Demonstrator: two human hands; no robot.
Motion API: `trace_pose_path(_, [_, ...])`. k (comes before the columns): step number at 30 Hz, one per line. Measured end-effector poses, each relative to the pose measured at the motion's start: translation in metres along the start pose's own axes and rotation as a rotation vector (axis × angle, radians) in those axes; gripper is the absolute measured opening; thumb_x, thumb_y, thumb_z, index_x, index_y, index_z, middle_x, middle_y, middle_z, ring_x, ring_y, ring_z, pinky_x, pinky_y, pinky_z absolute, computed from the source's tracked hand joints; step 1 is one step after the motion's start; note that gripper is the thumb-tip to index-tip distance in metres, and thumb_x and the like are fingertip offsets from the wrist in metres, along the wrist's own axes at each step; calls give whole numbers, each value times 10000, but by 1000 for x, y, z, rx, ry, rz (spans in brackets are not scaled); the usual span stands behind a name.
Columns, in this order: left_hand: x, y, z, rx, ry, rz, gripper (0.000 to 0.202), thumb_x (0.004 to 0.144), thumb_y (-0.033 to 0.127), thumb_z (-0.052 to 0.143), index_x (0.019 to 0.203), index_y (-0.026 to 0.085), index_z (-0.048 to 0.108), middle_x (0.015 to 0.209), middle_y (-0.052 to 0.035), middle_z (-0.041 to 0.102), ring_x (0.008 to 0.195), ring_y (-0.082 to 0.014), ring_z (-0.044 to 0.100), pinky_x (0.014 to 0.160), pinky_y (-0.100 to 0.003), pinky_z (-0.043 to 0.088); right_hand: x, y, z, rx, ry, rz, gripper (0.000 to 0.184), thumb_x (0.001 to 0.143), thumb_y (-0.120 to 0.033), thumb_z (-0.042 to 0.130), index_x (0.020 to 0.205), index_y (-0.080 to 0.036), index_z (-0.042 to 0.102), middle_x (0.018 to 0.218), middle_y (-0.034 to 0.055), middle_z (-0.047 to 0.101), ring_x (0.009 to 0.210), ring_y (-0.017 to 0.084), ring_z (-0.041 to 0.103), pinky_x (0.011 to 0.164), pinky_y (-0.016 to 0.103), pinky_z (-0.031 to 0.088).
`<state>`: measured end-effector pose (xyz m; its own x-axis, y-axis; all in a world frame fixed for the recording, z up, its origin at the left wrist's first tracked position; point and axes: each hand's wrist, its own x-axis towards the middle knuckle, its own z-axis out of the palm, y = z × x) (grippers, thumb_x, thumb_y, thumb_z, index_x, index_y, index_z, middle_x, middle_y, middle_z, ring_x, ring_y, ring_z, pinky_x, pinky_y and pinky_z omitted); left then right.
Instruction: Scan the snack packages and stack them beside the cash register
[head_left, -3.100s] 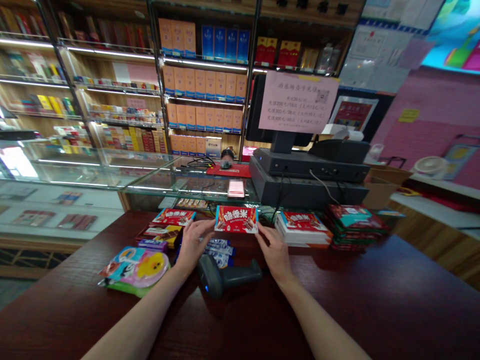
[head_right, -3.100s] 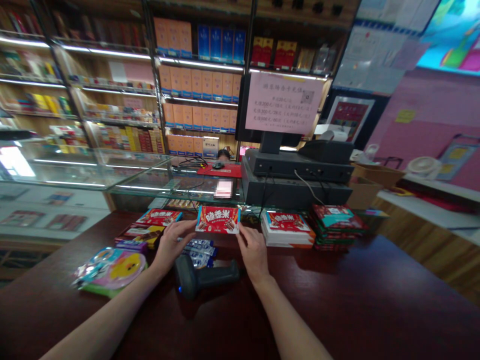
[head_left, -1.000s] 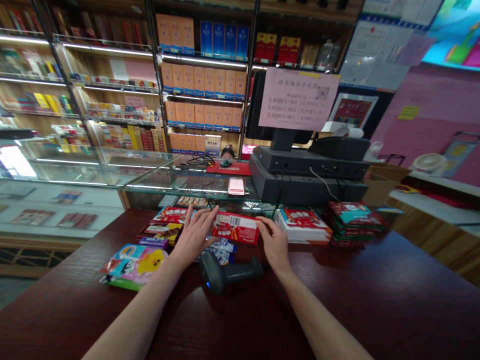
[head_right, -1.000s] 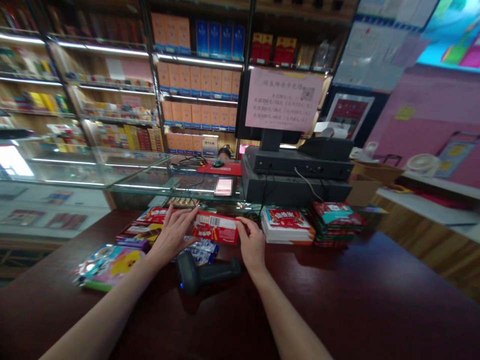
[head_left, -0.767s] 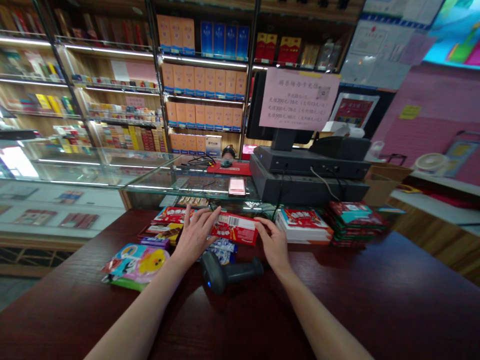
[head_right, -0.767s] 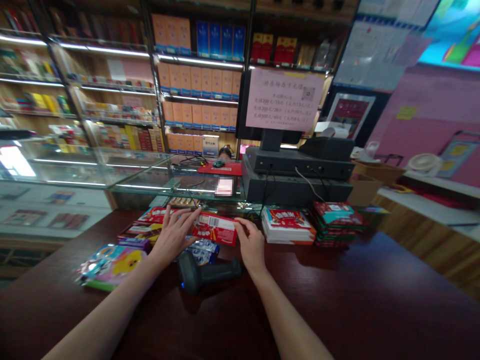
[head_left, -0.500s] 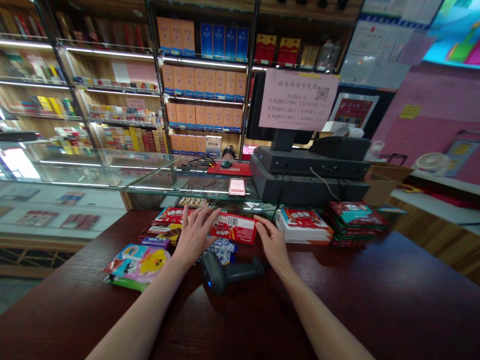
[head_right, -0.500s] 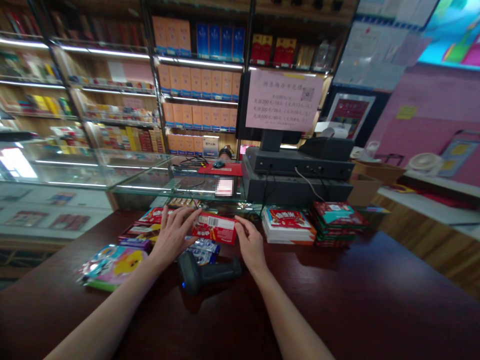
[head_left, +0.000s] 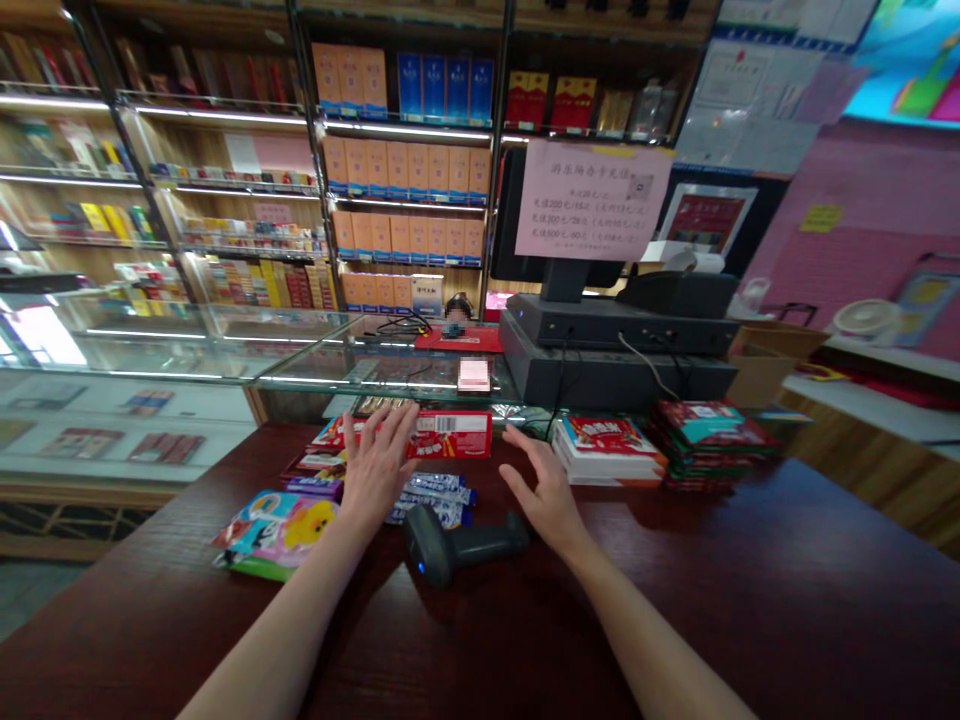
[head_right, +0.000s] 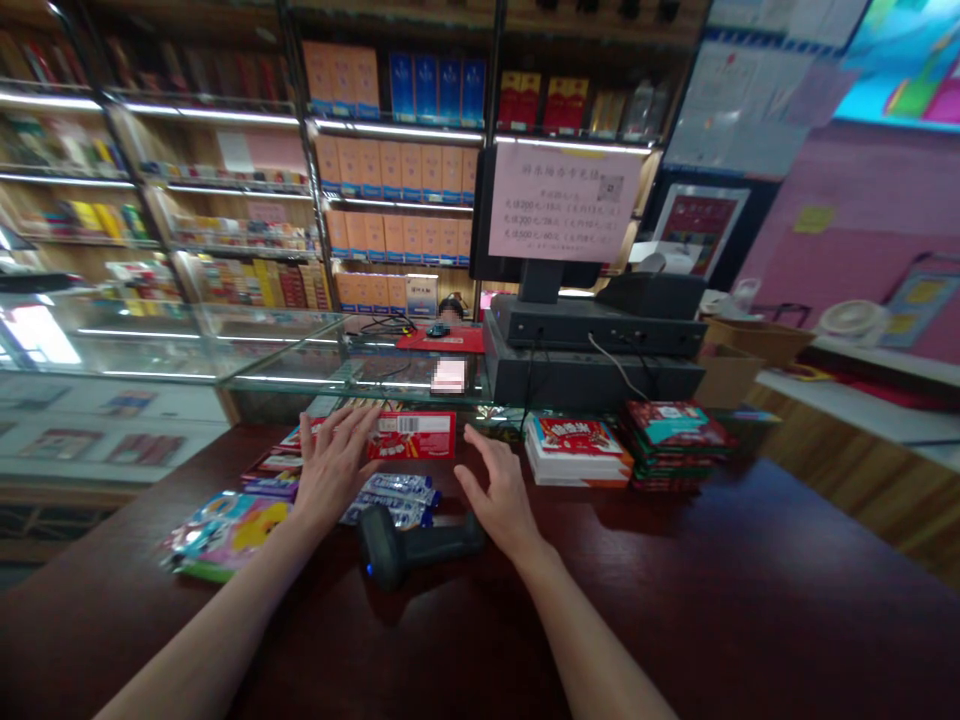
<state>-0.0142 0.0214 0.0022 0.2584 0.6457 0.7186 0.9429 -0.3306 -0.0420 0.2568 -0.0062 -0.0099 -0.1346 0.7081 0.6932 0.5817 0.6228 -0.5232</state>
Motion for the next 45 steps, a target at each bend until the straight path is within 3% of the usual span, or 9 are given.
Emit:
trace_pose_path(5, [-1, -2, 0, 48, -5, -61, 790, 856, 202, 681, 1556, 237, 317, 1496, -85, 523, 1411, -309, 399, 1243, -634, -15, -1, -13, -9, -22, -357, -79, 537, 952, -399, 616, 1457, -283, 475, 1366, 86, 630, 1244, 261, 564, 1055, 451, 421])
trace_pose_path(8, [-2, -2, 3, 70, 2, -91, 775, 870, 183, 652, 1560, 224, 303, 1504, -103, 506, 1416, -311, 393, 1244, -634, 11, -1, -20, -12, -39, -554, -81, 736, 863, -488, 727, 1497, -270, 424, 1369, 90, 631, 1232, 263, 572, 1065, 440, 392])
trace_pose_path(12, [-3, -4, 7, 94, -5, -102, 767, 893, 171, 611, 1574, 201, 260, 1516, -122, 487, 1439, -312, 366, 1241, -636, 19, -2, -29, -11, -71, -700, -79, 978, 719, -598, 815, 1527, -256, 382, 1438, 110, 575, 1246, 289, 551, 1068, 432, 366])
trace_pose_path(17, [-4, -6, 9, 103, -15, -109, 789, 893, 174, 617, 1581, 197, 234, 1516, -133, 483, 1464, -312, 336, 1239, -637, 21, -7, -33, -3, -120, -801, -128, 979, 720, -556, 823, 1532, -247, 371, 1361, 107, 618, 1206, 300, 554, 1046, 425, 354])
trace_pose_path(22, [-5, -7, 8, 80, -21, -122, 789, 887, 203, 640, 1576, 199, 255, 1498, -141, 499, 1465, -330, 337, 1231, -653, 29, -11, -33, 2, -146, -810, -132, 865, 745, -432, 832, 1487, -238, 433, 1246, 90, 659, 1130, 274, 588, 1000, 389, 369])
trace_pose_path(32, [-4, -8, 10, 76, -16, -95, 795, 872, 217, 665, 1567, 195, 279, 1483, -143, 516, 1460, -331, 349, 1231, -650, 41, -10, -30, 2, -109, -731, -148, 577, 834, -397, 755, 1357, -233, 575, 1177, 72, 678, 1101, 239, 606, 980, 364, 374])
trace_pose_path(45, [-4, -7, 9, 64, -25, -102, 803, 877, 219, 664, 1574, 238, 266, 1479, -140, 523, 1452, -337, 369, 1219, -674, 80, 4, -28, -19, -90, -491, -34, 511, 851, -317, 733, 1335, -240, 587, 1164, 68, 671, 1059, 248, 600, 961, 387, 414])
